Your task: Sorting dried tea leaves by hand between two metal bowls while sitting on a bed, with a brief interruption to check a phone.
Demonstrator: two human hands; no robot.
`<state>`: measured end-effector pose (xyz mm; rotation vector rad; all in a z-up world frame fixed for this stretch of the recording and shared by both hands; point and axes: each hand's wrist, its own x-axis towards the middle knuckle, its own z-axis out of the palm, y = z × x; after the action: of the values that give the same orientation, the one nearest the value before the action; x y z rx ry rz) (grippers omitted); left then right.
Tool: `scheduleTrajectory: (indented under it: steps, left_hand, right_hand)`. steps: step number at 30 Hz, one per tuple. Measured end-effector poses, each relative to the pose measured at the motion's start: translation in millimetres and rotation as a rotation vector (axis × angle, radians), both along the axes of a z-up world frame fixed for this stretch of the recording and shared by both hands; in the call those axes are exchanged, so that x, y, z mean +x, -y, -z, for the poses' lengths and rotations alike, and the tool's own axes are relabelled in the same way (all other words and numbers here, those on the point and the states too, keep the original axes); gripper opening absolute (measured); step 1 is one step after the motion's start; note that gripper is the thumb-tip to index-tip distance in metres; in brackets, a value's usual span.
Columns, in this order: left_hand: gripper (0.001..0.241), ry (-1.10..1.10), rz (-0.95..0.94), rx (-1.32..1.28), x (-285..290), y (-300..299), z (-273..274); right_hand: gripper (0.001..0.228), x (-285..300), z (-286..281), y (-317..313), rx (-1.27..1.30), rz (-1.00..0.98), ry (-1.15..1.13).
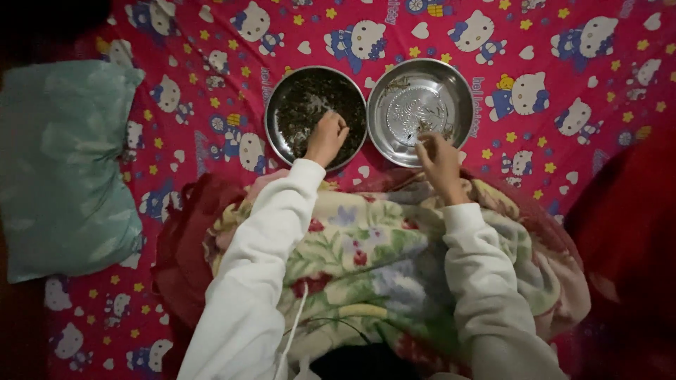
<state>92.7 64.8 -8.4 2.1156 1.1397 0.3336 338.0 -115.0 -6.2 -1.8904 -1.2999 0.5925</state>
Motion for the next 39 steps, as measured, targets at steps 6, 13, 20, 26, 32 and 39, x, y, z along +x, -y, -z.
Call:
scheduleTrajectory:
  steps: [6,13,20,26,32,39]
  left_hand:
    - [0.012,-0.053,-0.002,0.114,9.7,-7.8,10.6]
    - [0.014,-0.161,0.0,0.099,23.9,-16.3,25.7]
    - [0.011,-0.21,0.004,0.157,24.6,-20.9,46.5]
    - [0.011,-0.029,-0.06,-0.033,28.0,-17.7,41.5]
    - [0.007,-0.281,0.065,0.185,27.0,-18.1,62.6]
    - [0.004,-0.306,0.1,0.212,27.9,-20.9,72.9]
  right_hand:
    - [0.016,-8.7,7.8,-30.4,0.08,-0.125,-0.035]
    - [0.014,-11.6,30.5,-32.3,0.038,-0.133,-0.02]
    - [0.015,-15.2,25.1,-36.2,0.035,-0.173,0.007]
    - [0.015,-17.0,13.0,-37.9,0.002,-0.172,-0.001]
    - [0.014,-20.6,9.7,-38.1,-0.009,-0.168,0.015]
    - [0.013,-22.3,11.6,-38.9,-0.019,-0.187,0.066]
